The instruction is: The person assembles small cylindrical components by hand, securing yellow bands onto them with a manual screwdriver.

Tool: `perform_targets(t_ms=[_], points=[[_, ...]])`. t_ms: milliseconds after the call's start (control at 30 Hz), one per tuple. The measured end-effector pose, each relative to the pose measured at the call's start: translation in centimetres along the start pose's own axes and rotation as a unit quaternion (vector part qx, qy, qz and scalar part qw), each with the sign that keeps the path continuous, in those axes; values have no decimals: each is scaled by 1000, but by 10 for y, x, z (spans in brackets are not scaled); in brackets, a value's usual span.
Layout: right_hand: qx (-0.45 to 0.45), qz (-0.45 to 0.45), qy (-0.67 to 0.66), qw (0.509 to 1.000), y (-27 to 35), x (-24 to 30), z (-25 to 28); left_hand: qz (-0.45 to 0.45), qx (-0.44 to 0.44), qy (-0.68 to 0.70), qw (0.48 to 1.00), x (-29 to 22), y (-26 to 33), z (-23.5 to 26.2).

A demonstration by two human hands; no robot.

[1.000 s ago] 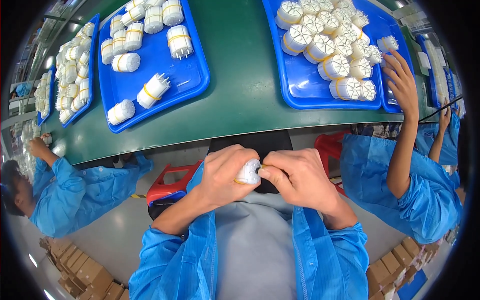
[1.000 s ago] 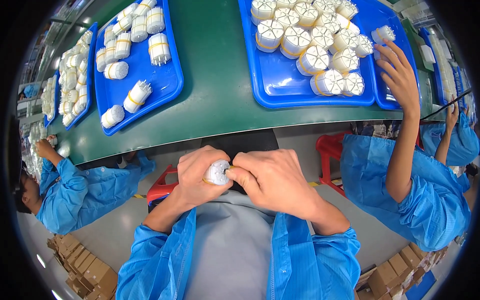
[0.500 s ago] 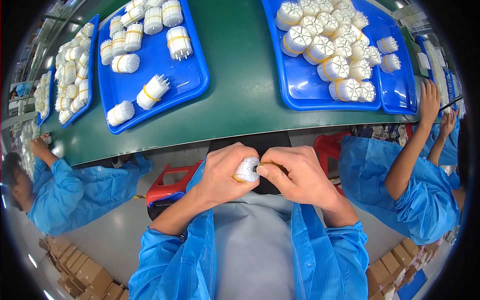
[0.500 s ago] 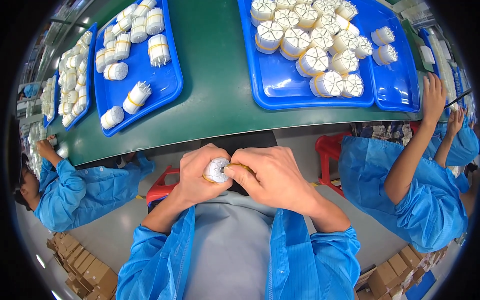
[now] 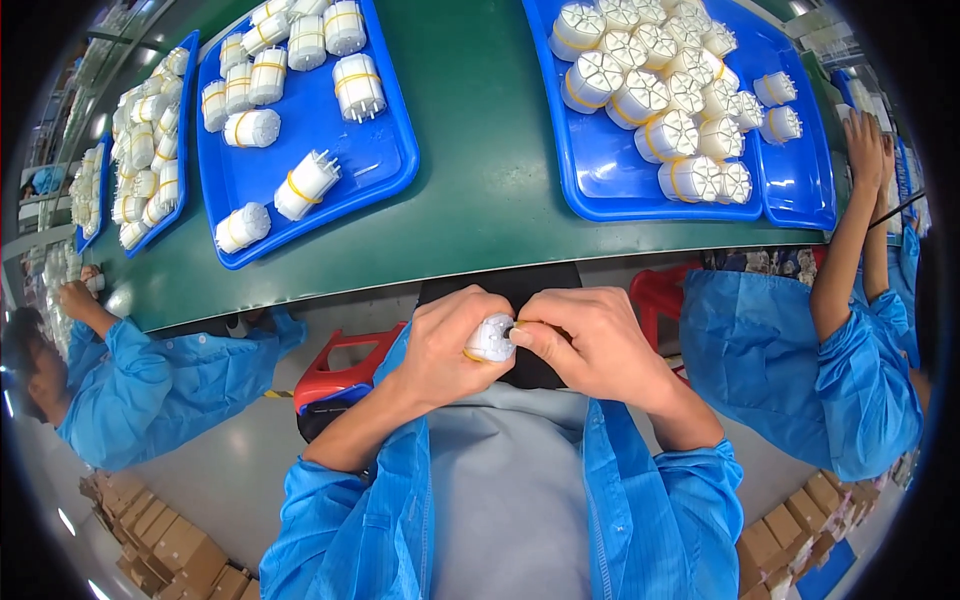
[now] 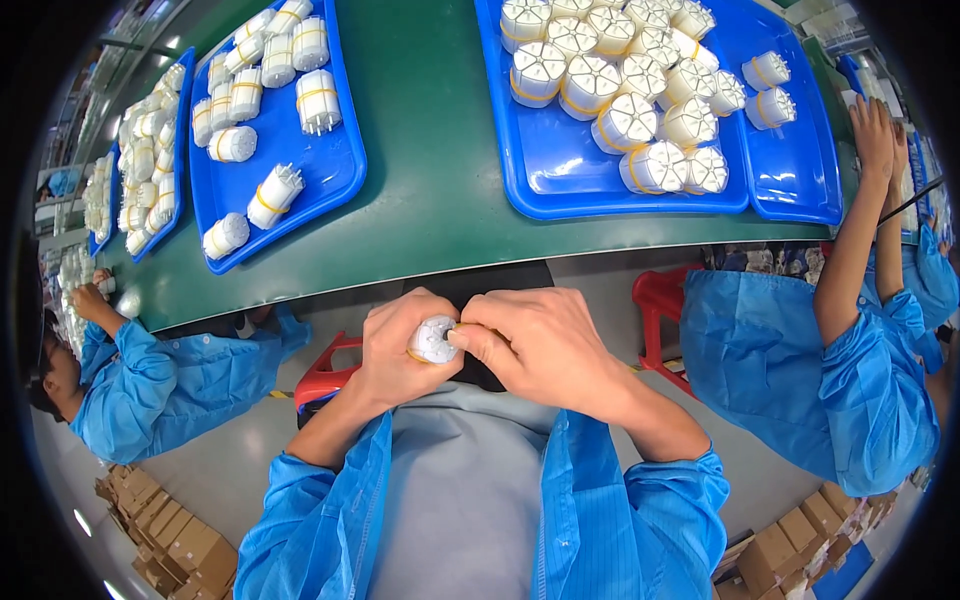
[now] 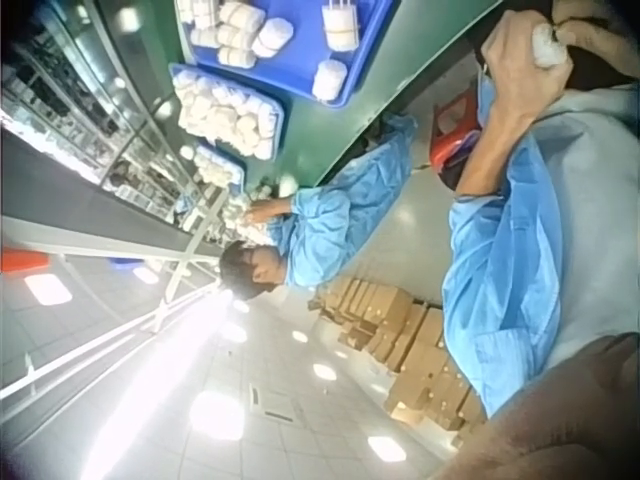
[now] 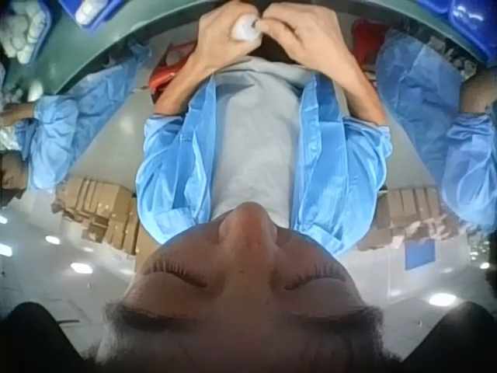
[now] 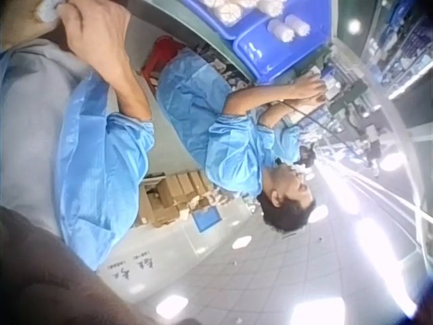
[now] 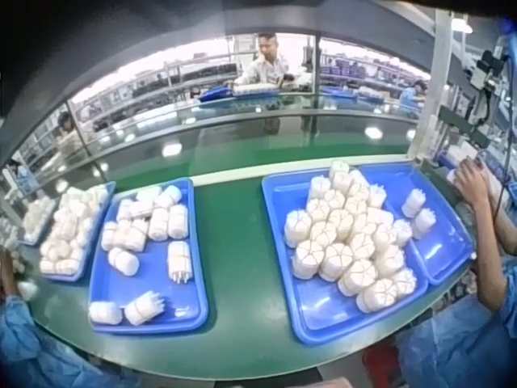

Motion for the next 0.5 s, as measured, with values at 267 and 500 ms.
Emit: perform_targets(t_ms=[267,500], points=[[3,-33,-48,998,2,-3,-2,-16,-8,3,1000,-7,-3,5],[-31,-35,-48,998,6,6,0,-7,8,-3,1000,-12,-2,8]])
Point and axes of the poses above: each hand's wrist, its own y-axis away from the middle knuckle, its own z-axis out of the back of the hand, x = y × z, the point moved 7 cm from there along -y, towards the middle knuckle, and after that the axes turned 2 degrees about y, right-handed, at the moved point
